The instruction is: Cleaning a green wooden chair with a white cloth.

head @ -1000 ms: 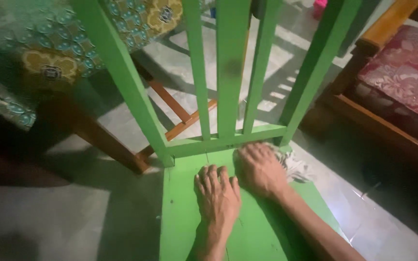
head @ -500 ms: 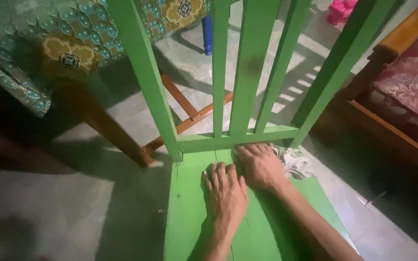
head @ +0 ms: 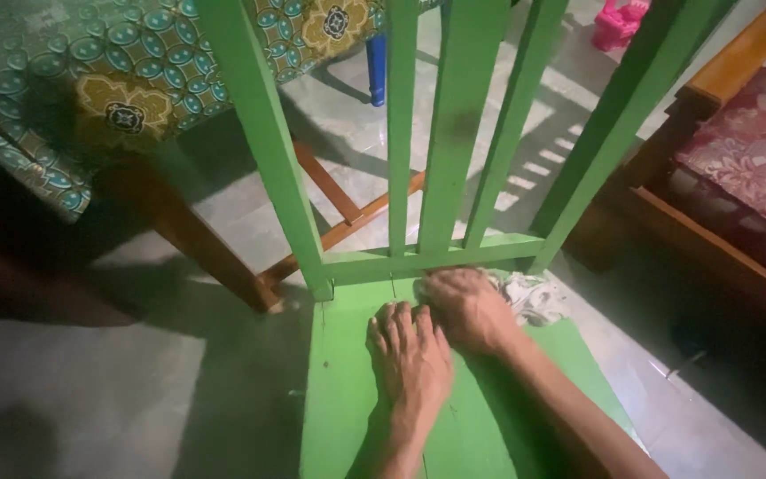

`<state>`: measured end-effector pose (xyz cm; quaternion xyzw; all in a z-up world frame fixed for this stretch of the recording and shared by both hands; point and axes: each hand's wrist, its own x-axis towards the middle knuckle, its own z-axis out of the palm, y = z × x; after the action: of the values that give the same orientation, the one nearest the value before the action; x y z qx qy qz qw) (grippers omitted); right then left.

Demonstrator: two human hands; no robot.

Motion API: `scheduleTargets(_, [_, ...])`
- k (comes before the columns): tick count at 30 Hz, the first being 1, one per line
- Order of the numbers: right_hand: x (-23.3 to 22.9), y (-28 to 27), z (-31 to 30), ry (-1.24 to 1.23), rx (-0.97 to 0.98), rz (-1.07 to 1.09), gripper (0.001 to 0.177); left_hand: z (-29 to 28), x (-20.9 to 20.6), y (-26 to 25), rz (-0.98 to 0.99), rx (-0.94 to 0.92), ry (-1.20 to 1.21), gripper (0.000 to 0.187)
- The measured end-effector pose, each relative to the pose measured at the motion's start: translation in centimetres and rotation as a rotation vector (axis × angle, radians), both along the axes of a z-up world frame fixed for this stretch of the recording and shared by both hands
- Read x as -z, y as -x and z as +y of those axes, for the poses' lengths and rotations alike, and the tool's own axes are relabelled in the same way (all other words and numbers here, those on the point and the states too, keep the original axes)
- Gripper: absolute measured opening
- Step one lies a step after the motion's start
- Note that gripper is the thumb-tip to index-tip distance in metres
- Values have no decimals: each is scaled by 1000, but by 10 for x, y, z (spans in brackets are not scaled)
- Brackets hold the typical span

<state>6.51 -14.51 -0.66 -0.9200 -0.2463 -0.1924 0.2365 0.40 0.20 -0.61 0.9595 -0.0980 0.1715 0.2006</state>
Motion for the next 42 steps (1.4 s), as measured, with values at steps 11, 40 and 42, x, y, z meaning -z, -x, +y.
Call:
scheduleTargets(11, [11, -5, -16, 146, 387, 165, 42, 2, -5, 1, 23, 1, -16, 42])
scheduleTargets(40, [62, -15, -40, 252, 443, 103, 44, 2, -4, 4, 2, -11, -40, 40])
scheduleTargets(42, [48, -13, -32, 323, 467, 171, 41, 2, -3, 3, -39, -9, -34, 39])
